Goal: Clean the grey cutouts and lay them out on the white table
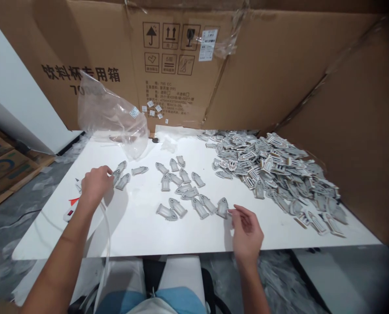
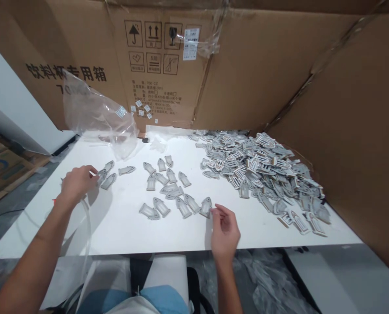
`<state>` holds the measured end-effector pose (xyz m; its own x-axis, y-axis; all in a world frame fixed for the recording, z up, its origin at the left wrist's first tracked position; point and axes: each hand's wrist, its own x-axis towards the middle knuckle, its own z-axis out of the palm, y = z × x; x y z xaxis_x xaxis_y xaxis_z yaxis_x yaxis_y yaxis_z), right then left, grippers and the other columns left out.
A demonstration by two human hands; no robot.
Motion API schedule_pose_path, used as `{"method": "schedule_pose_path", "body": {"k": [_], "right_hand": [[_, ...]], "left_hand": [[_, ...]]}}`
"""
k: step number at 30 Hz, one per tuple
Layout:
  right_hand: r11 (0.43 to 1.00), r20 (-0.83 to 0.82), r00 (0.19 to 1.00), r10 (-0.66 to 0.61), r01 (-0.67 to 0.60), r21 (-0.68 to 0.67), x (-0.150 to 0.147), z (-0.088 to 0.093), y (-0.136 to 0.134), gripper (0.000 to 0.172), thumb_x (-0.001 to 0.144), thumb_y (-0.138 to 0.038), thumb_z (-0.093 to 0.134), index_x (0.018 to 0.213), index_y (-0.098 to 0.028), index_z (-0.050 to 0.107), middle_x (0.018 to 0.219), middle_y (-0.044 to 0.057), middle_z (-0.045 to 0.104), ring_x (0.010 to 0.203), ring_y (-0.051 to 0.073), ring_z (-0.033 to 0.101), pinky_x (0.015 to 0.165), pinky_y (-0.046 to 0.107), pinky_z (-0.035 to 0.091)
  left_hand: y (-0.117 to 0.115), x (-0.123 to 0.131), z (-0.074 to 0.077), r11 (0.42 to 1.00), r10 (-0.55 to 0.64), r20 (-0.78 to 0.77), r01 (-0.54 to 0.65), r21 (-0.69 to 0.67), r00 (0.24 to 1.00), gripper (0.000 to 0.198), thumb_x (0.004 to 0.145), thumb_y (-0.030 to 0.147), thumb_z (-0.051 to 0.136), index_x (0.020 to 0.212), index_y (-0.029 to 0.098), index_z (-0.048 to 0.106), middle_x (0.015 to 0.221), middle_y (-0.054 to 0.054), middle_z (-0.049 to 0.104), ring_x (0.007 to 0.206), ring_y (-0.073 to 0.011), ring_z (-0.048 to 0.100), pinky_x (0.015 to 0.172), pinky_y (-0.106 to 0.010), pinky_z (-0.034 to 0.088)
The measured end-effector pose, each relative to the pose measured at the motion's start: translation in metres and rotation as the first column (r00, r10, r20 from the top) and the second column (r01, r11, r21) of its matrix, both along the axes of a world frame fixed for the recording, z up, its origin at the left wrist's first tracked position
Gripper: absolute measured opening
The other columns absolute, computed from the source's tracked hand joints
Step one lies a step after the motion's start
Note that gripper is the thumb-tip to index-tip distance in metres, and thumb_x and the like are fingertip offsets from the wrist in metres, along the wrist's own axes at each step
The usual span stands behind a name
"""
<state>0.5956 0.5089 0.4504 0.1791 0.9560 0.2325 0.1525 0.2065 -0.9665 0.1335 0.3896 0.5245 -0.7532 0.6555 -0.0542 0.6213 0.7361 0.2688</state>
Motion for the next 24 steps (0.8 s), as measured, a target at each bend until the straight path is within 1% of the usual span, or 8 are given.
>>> {"method": "schedule_pose_path", "body": {"k": [2, 4, 7, 9, 12, 15, 19, 24], "right_hand": [[0.999, 0.03, 0.999, -0.046, 0.046, 0.0, 0.013, -0.005, 0.008, 0.039, 0.09, -0.05, 0.078, 0.113, -0.018, 0.075, 0.096, 0.01, 0.078, 0.091, 0.025, 0.073, 0.083, 0.039, 0.056], [0.998, 0.156, 0.986, -0.057, 0.054, 0.025, 0.021, -0.009, 0.017, 0.038, 0.093, -0.05, 0.072, 0.112, -0.018, 0.074, 0.097, 0.011, 0.078, 0.09, 0.026, 0.073, 0.081, 0.038, 0.056], [0.994, 0.415, 0.906, -0.079, 0.038, 0.105, 0.028, -0.01, 0.038, 0.035, 0.095, -0.048, 0.064, 0.105, -0.017, 0.076, 0.095, 0.011, 0.075, 0.079, 0.023, 0.067, 0.08, 0.04, 0.055], [0.985, 0.507, 0.854, -0.121, 0.042, 0.164, 0.03, -0.007, 0.058, 0.033, 0.092, -0.046, 0.062, 0.101, -0.017, 0.077, 0.097, 0.012, 0.071, 0.08, 0.024, 0.061, 0.087, 0.044, 0.053], [0.967, 0.562, 0.803, -0.198, 0.067, 0.245, 0.033, -0.001, 0.091, 0.036, 0.088, -0.043, 0.061, 0.106, -0.015, 0.076, 0.113, 0.018, 0.067, 0.106, 0.032, 0.057, 0.108, 0.055, 0.042], [0.948, 0.613, 0.733, -0.295, 0.146, 0.281, 0.037, -0.001, 0.116, 0.043, 0.085, -0.039, 0.061, 0.117, -0.013, 0.073, 0.131, 0.026, 0.059, 0.128, 0.042, 0.046, 0.114, 0.065, 0.031], [0.929, 0.654, 0.66, -0.369, 0.275, 0.247, 0.046, -0.012, 0.129, 0.044, 0.083, -0.034, 0.06, 0.121, -0.015, 0.071, 0.129, 0.025, 0.058, 0.125, 0.045, 0.045, 0.107, 0.068, 0.034], [0.941, 0.596, 0.729, -0.336, 0.241, 0.236, 0.054, -0.017, 0.128, 0.041, 0.079, -0.031, 0.058, 0.116, -0.014, 0.063, 0.11, 0.017, 0.06, 0.113, 0.036, 0.051, 0.111, 0.061, 0.037]], "left_hand": [[0.006, -0.004, -0.005, 0.998, 0.011, -0.001, -0.011, -0.062, 1.0, 0.032, 0.084, 0.033, 0.07, 0.113, 0.022, 0.079, 0.113, -0.019, 0.081, 0.11, -0.0463, 0.072, 0.09, -0.054, 0.056], [0.013, -0.006, -0.01, 0.995, -0.003, -0.003, 0.003, -0.096, 1.0, 0.033, 0.083, 0.033, 0.071, 0.114, 0.024, 0.08, 0.117, -0.019, 0.081, 0.111, -0.0453, 0.073, 0.09, -0.053, 0.057], [0.023, -0.008, -0.013, 0.993, -0.017, -0.018, 0.014, -0.115, 1.0, 0.037, 0.084, 0.035, 0.07, 0.118, 0.026, 0.081, 0.121, -0.019, 0.08, 0.112, -0.0448, 0.072, 0.09, -0.052, 0.057], [0.026, -0.011, -0.013, 0.992, -0.033, -0.022, 0.03, -0.12, 0.999, 0.038, 0.082, 0.034, 0.07, 0.118, 0.026, 0.081, 0.123, -0.018, 0.08, 0.112, -0.0441, 0.073, 0.089, -0.05, 0.057], [0.026, -0.013, -0.015, 0.987, -0.112, -0.007, 0.11, -0.117, 0.994, 0.04, 0.083, 0.031, 0.069, 0.121, 0.031, 0.081, 0.122, -0.011, 0.082, 0.109, -0.0388, 0.074, 0.089, -0.044, 0.057], [0.021, -0.013, -0.019, 0.977, -0.185, 0.012, 0.186, -0.101, 0.983, 0.041, 0.086, 0.029, 0.065, 0.124, 0.035, 0.079, 0.113, -0.006, 0.084, 0.102, -0.034, 0.075, 0.085, -0.04, 0.055], [0.019, -0.009, -0.022, 0.983, -0.176, -0.013, 0.175, -0.063, 0.984, 0.039, 0.09, 0.029, 0.06, 0.125, 0.031, 0.078, 0.111, -0.007, 0.084, 0.101, -0.0352, 0.074, 0.081, -0.04, 0.053], [0.014, 0.015, -0.015, 0.983, -0.16, -0.103, 0.168, 0.07, 0.982, 0.036, 0.098, 0.029, 0.053, 0.128, 0.023, 0.071, 0.12, -0.014, 0.079, 0.11, -0.0355, 0.071, 0.086, -0.041, 0.052]]}}
